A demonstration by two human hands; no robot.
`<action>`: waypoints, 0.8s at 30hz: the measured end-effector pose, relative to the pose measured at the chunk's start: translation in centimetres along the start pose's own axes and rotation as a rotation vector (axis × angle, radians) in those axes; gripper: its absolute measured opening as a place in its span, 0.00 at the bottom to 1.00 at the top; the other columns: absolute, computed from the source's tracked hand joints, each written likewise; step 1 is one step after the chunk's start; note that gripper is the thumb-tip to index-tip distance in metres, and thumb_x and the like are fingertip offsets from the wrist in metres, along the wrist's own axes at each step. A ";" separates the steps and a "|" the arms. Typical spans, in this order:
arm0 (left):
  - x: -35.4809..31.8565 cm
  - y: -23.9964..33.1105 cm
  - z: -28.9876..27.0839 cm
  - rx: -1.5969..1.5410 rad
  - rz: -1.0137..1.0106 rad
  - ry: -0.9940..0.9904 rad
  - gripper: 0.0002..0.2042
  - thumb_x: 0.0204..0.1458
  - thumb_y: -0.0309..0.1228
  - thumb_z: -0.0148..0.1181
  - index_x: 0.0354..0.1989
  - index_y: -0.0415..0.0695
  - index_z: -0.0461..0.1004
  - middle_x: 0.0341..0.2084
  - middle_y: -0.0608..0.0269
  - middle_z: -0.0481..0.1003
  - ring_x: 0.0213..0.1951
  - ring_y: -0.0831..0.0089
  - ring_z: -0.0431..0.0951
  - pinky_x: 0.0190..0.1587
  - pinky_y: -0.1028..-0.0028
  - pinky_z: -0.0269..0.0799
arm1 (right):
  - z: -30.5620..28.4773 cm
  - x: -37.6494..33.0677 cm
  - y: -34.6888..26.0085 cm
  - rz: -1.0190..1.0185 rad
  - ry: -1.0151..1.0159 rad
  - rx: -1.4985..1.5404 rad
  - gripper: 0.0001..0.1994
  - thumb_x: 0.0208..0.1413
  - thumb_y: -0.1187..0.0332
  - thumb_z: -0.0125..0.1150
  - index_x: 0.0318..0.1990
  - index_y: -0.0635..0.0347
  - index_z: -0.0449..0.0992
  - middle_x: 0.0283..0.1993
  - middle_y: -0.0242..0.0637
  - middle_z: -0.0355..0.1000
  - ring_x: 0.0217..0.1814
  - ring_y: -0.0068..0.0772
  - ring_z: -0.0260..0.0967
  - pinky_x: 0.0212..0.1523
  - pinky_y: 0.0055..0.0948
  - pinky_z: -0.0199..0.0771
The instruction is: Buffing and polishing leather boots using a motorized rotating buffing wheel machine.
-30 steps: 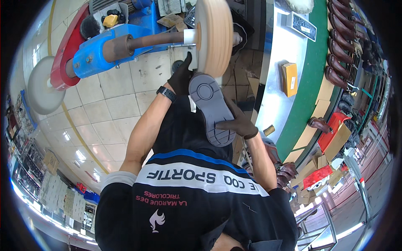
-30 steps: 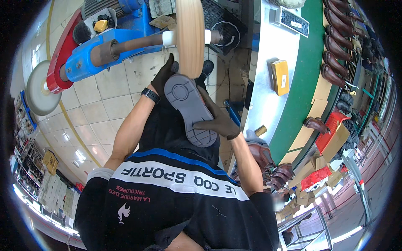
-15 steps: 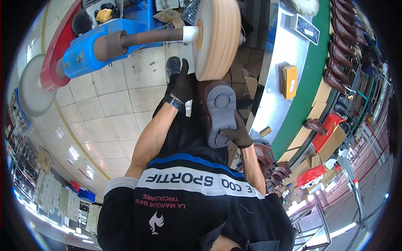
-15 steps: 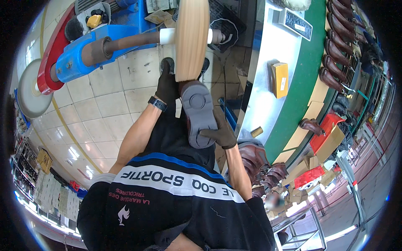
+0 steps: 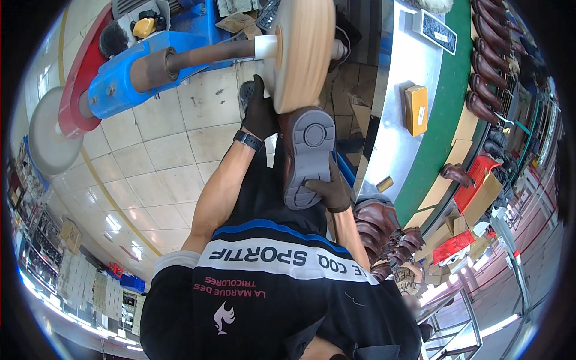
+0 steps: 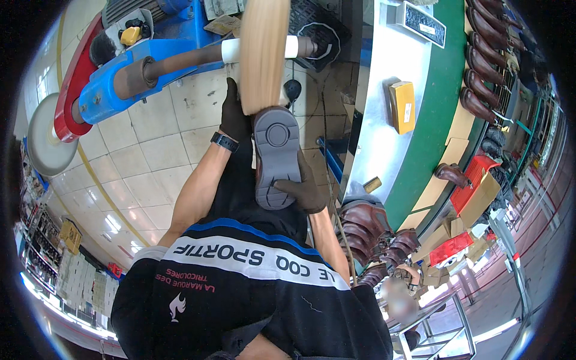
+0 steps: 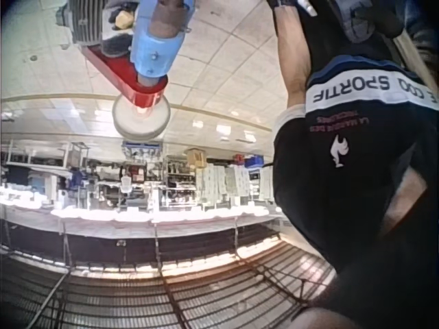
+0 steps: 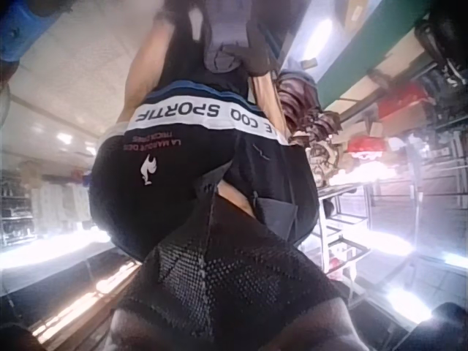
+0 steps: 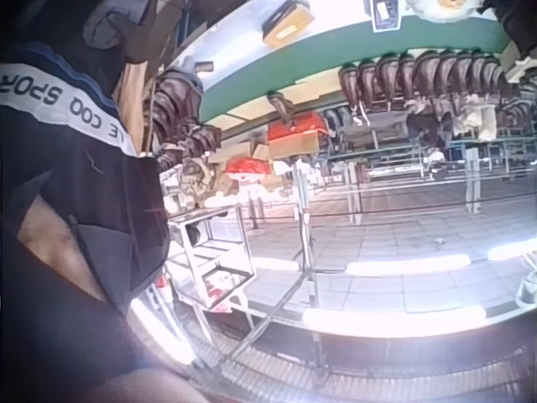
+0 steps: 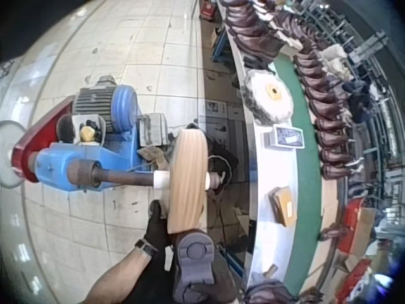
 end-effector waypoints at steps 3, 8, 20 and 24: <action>0.3 0.3 -0.2 0.035 -0.009 0.011 0.53 0.40 0.72 0.42 0.63 0.34 0.47 0.60 0.50 0.57 0.60 0.58 0.59 0.61 0.62 0.52 | 1.1 0.1 -0.9 -0.087 -0.011 -0.053 0.45 0.34 0.80 0.63 0.65 0.60 0.50 0.54 0.39 0.63 0.55 0.32 0.62 0.55 0.31 0.62; 0.9 1.4 -0.6 0.112 0.114 0.047 0.48 0.45 0.67 0.44 0.62 0.37 0.49 0.59 0.52 0.58 0.60 0.60 0.59 0.61 0.63 0.54 | 2.0 -0.2 0.5 -0.045 0.067 0.038 0.42 0.36 0.76 0.63 0.63 0.60 0.51 0.52 0.38 0.64 0.53 0.33 0.63 0.53 0.31 0.63; 4.8 1.3 -3.6 0.398 0.305 -0.106 0.30 0.59 0.49 0.41 0.63 0.41 0.49 0.54 0.55 0.65 0.53 0.66 0.68 0.57 0.68 0.60 | 5.3 1.7 2.4 -0.079 0.087 0.517 0.35 0.43 0.67 0.60 0.61 0.60 0.52 0.52 0.39 0.62 0.52 0.35 0.63 0.52 0.33 0.65; 2.8 0.4 -2.1 0.997 0.386 -0.050 0.23 0.61 0.33 0.39 0.63 0.39 0.45 0.55 0.53 0.63 0.54 0.68 0.65 0.59 0.71 0.56 | 2.9 -1.5 2.5 -0.018 0.036 0.231 0.38 0.45 0.66 0.61 0.63 0.60 0.48 0.57 0.40 0.59 0.59 0.35 0.58 0.58 0.34 0.59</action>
Point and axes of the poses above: each hand's wrist, its own x-axis towards the middle knuckle, its own z-axis out of the palm, y = z × x, the point moved 8 cm from there along x, towards the middle knuckle
